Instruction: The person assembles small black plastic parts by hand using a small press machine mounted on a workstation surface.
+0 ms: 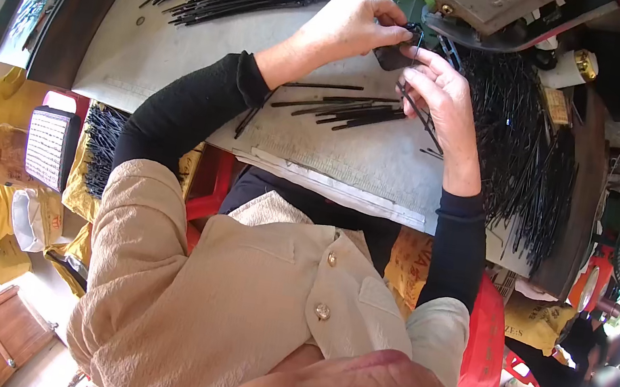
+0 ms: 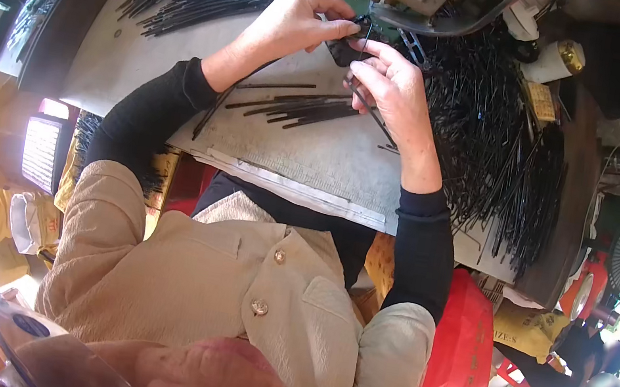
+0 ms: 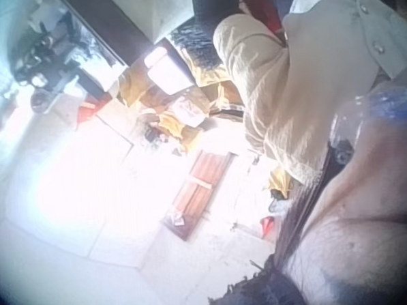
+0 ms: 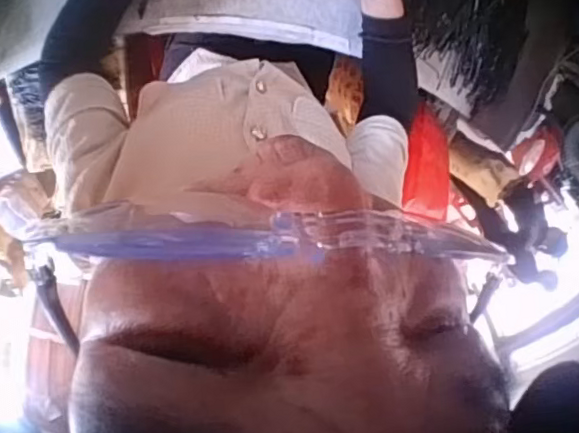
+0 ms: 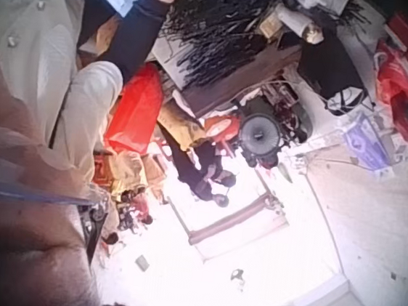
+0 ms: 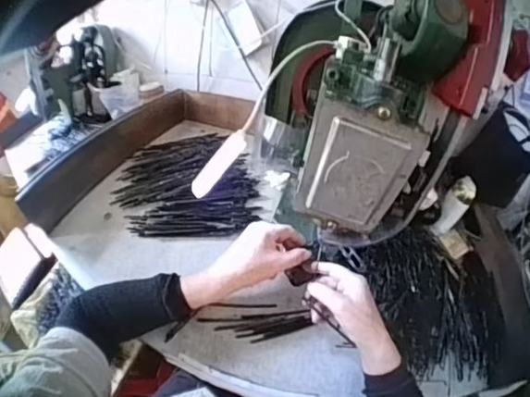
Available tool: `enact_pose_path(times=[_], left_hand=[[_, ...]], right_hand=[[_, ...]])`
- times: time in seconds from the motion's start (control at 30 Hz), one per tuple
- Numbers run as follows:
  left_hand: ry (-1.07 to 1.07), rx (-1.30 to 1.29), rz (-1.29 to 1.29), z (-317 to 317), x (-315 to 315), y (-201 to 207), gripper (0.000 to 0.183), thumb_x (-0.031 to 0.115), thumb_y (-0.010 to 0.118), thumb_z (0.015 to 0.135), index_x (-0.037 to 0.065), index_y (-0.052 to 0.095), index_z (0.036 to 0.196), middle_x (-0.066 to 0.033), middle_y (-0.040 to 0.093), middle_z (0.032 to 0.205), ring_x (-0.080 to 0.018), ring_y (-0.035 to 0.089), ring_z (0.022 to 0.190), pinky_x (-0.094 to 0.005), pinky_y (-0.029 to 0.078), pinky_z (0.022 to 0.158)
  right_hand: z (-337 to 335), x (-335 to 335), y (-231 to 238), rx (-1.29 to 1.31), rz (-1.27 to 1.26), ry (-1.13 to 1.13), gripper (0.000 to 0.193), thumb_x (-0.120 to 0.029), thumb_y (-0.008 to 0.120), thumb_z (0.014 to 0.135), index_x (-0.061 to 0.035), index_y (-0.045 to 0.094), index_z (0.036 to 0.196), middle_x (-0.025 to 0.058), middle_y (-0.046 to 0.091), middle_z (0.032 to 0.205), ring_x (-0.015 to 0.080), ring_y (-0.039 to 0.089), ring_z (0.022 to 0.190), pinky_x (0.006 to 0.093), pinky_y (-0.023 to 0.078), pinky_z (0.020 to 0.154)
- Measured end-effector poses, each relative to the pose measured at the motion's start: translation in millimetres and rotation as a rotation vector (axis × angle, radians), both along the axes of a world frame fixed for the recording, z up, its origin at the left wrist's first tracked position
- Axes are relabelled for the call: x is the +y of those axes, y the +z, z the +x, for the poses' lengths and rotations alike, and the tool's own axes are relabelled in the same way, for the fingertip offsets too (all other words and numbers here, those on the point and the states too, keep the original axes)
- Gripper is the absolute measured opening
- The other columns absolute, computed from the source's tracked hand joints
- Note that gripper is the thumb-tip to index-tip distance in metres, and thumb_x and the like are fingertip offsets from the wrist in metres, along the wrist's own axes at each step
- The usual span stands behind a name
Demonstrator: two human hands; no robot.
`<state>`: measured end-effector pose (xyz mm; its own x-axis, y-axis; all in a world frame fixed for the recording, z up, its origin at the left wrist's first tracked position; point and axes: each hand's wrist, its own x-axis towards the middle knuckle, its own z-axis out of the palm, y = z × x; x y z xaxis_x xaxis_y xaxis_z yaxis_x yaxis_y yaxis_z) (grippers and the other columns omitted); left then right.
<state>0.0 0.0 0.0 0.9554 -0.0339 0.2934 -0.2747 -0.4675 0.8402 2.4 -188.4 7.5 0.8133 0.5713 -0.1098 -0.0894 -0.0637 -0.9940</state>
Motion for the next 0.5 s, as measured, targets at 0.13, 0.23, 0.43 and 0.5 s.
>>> enact_pose_path(times=[0.13, 0.23, 0.43, 0.5], left_hand=[[-0.004, -0.023, 0.006, 0.5, 0.0, 0.2, 0.030, 0.026, 0.067, 0.079, 0.002, 0.065, 0.097, -0.0056, 0.062, 0.068, -0.0064, 0.049, 0.045, -0.0213, 0.040, 0.043], [-0.005, -0.027, 0.008, 0.4, -0.7, -0.9, 0.030, 0.025, 0.067, 0.079, 0.001, 0.065, 0.097, -0.0059, 0.062, 0.068, -0.0062, 0.049, 0.045, -0.0213, 0.040, 0.043], [-0.004, -0.053, 0.041, 3.2, 0.1, -5.2, 0.030, 0.025, 0.066, 0.080, 0.002, 0.065, 0.099, -0.0059, 0.063, 0.070, -0.0065, 0.049, 0.046, -0.0210, 0.041, 0.043], [0.002, -0.070, 0.054, 3.5, 0.1, -6.3, 0.030, 0.026, 0.066, 0.080, 0.002, 0.065, 0.099, -0.0058, 0.063, 0.070, -0.0067, 0.049, 0.046, -0.0208, 0.041, 0.043]], right_hand=[[-3.2, -0.4, 2.1, 0.008, 0.026, -0.033, 0.034, -0.008, 0.055, 0.083, 0.0055, 0.051, 0.114, 0.0059, 0.057, 0.071, 0.0077, 0.051, 0.051, 0.0198, 0.041, 0.046], [-2.4, -0.4, 1.4, 0.002, 0.015, -0.039, 0.034, -0.008, 0.055, 0.083, 0.0063, 0.051, 0.114, 0.0060, 0.057, 0.071, 0.0077, 0.051, 0.051, 0.0198, 0.041, 0.046], [-0.2, 1.5, 1.6, -0.009, -0.003, -0.031, 0.034, -0.009, 0.055, 0.083, 0.0060, 0.052, 0.114, 0.0061, 0.058, 0.072, 0.0077, 0.051, 0.050, 0.0197, 0.041, 0.046], [-0.3, 1.8, 2.0, -0.014, -0.015, -0.035, 0.034, -0.009, 0.055, 0.083, 0.0057, 0.052, 0.114, 0.0060, 0.058, 0.072, 0.0077, 0.051, 0.050, 0.0196, 0.041, 0.046]])
